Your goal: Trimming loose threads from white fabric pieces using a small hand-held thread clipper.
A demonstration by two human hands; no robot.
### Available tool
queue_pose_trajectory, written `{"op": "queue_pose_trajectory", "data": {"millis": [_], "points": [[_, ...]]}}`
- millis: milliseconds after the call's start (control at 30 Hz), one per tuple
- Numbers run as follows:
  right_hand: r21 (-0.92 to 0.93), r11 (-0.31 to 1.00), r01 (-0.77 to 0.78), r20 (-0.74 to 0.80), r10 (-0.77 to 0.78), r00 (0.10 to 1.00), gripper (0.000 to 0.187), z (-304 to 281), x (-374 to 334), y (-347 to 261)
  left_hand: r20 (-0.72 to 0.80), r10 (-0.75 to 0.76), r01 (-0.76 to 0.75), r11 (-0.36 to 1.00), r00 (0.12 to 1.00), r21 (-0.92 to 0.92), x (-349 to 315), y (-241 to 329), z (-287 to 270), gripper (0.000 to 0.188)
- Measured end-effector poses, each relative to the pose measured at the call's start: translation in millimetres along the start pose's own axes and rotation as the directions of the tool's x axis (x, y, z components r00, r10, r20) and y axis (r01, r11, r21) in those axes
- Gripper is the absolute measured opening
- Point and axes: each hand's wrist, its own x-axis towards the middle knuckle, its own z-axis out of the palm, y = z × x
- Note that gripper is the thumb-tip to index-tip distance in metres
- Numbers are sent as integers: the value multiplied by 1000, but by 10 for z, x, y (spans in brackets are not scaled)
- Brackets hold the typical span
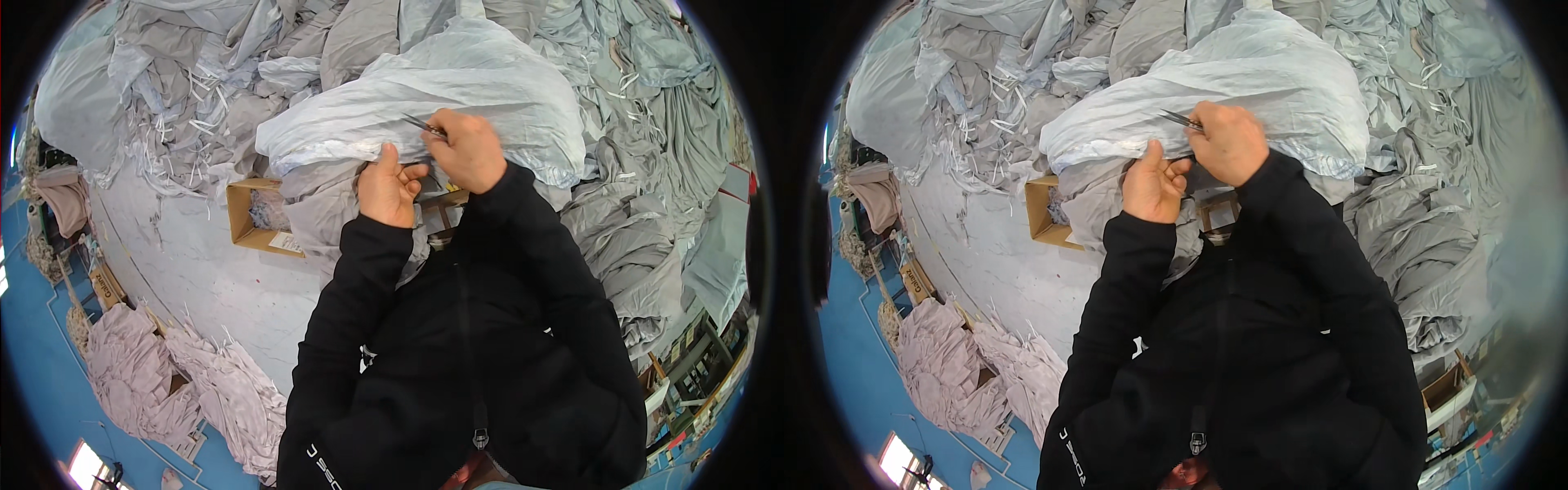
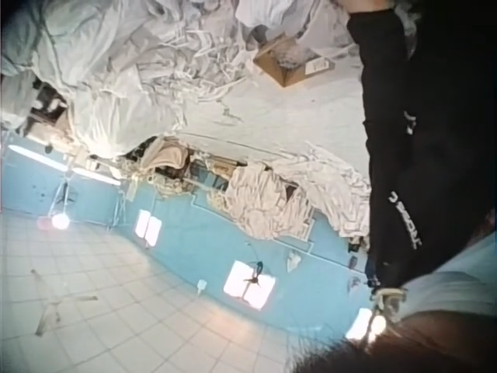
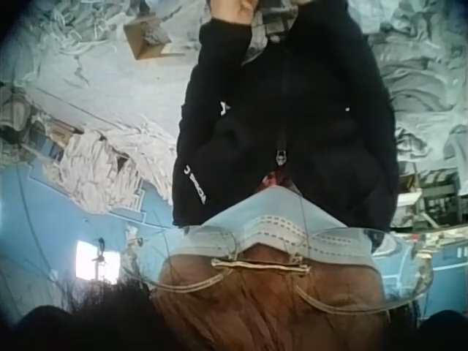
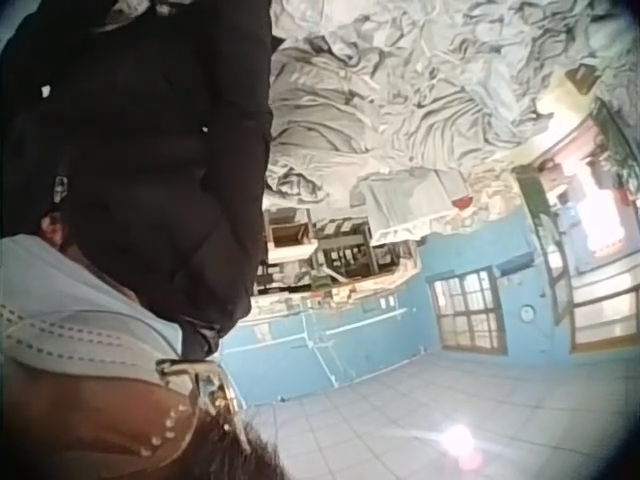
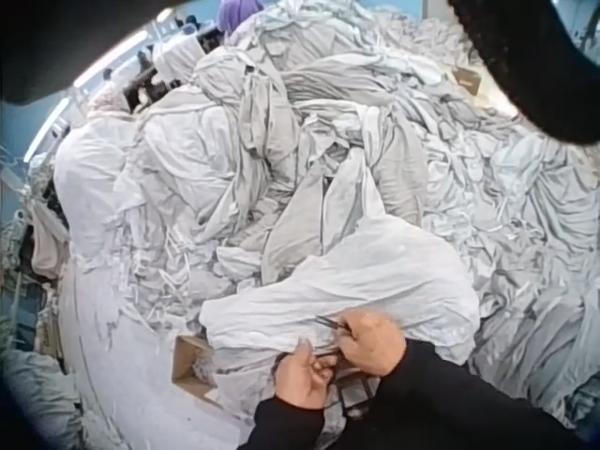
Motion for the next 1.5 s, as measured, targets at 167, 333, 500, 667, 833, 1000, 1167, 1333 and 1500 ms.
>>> {"op": "queue_pose_trajectory", "data": {"millis": [167, 333, 500, 667, 833, 1000, 1167, 1333, 1500], "points": [[584, 766, -268, 54, 293, 955, 12, -304, -138, -6, 35, 31, -32, 999, 999, 29, -128, 18, -37, 31], [275, 934, -227, 99, 207, 973, 21, -300, -190, -197, 155, 125, -132, 991, 980, 36, -210, 27, -31, 31], [210, 977, 34, -112, -10, 994, 13, -97, -274, -165, 190, 172, -176, 984, 967, 3, -299, -24, -15, 32], [406, 910, -79, -155, 154, 976, 7, -319, -352, -87, 193, 206, -200, 979, 959, -50, -346, 25, -46, 31], [760, 631, -152, -8, 243, 970, 12, -560, -429, -129, 204, 154, -163, 986, 967, 29, -354, 16, -95, 32], [793, 588, -161, 28, 228, 973, 15, -693, -587, -271, 197, 84, -100, 992, 977, 71, -420, 18, -105, 34], [752, 639, -160, 27, 212, 977, 15, -702, -743, -243, 232, 247, -330, 816, 941, 474, -550, -105, 21, 18], [751, 613, -248, 55, 316, 947, 14, -688, -748, -144, 698, 610, -735, -263, 376, 625, -285, 30, 389, 25], [802, 571, -174, 45, 234, 971, 18, -729, -791, -136, 773, 413, -683, -375, 482, 627, -58, 65, 447, 21]]}}
